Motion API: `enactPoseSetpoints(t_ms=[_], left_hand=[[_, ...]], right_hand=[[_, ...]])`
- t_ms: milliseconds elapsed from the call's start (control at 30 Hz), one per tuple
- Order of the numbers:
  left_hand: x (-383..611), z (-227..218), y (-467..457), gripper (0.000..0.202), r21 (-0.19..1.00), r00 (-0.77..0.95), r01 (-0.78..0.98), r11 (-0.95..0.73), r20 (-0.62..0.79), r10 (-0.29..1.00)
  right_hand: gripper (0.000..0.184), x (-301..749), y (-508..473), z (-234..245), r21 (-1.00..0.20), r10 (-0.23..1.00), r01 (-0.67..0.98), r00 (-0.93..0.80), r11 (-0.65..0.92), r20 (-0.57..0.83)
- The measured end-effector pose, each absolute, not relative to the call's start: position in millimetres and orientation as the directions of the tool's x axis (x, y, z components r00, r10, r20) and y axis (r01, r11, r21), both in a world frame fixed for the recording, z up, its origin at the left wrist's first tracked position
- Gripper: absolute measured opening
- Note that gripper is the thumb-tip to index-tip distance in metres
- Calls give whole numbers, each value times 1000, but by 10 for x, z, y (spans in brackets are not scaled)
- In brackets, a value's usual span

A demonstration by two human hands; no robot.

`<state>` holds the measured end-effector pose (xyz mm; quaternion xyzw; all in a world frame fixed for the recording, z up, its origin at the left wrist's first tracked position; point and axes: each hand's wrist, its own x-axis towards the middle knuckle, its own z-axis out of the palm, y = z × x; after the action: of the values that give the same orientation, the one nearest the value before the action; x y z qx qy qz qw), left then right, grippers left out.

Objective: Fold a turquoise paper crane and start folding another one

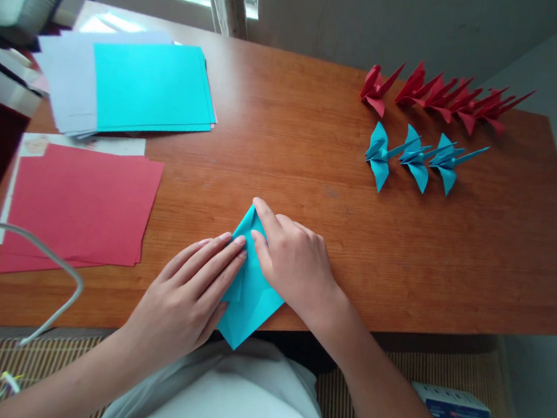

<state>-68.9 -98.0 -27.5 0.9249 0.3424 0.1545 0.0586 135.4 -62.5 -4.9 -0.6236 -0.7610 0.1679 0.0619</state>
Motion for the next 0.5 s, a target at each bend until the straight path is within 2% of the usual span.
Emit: enactPoseSetpoints(t_ms=[133,200,300,400,500], left_hand=[[-693,-270,-975,48,215,719,615,-759,242,652],[-692,-268,-974,48,211,719,618,-757,238,653],[-688,-264,-980,48,202,713,627,-753,243,658],[-686,-263,-988,48,193,712,631,-752,242,660],[-686,-270,-992,48,186,716,630,-754,237,657]], right_hand=[[47,1445,-588,-68,-473,980,869,-192,144,-55],[45,1458,-555,-79,-494,985,856,-174,154,5],[52,1437,-477,-79,-469,981,864,-187,184,39],[64,1405,-378,-62,-438,972,875,-234,205,-14],[65,1394,-280,-34,-400,958,888,-278,228,-72]])
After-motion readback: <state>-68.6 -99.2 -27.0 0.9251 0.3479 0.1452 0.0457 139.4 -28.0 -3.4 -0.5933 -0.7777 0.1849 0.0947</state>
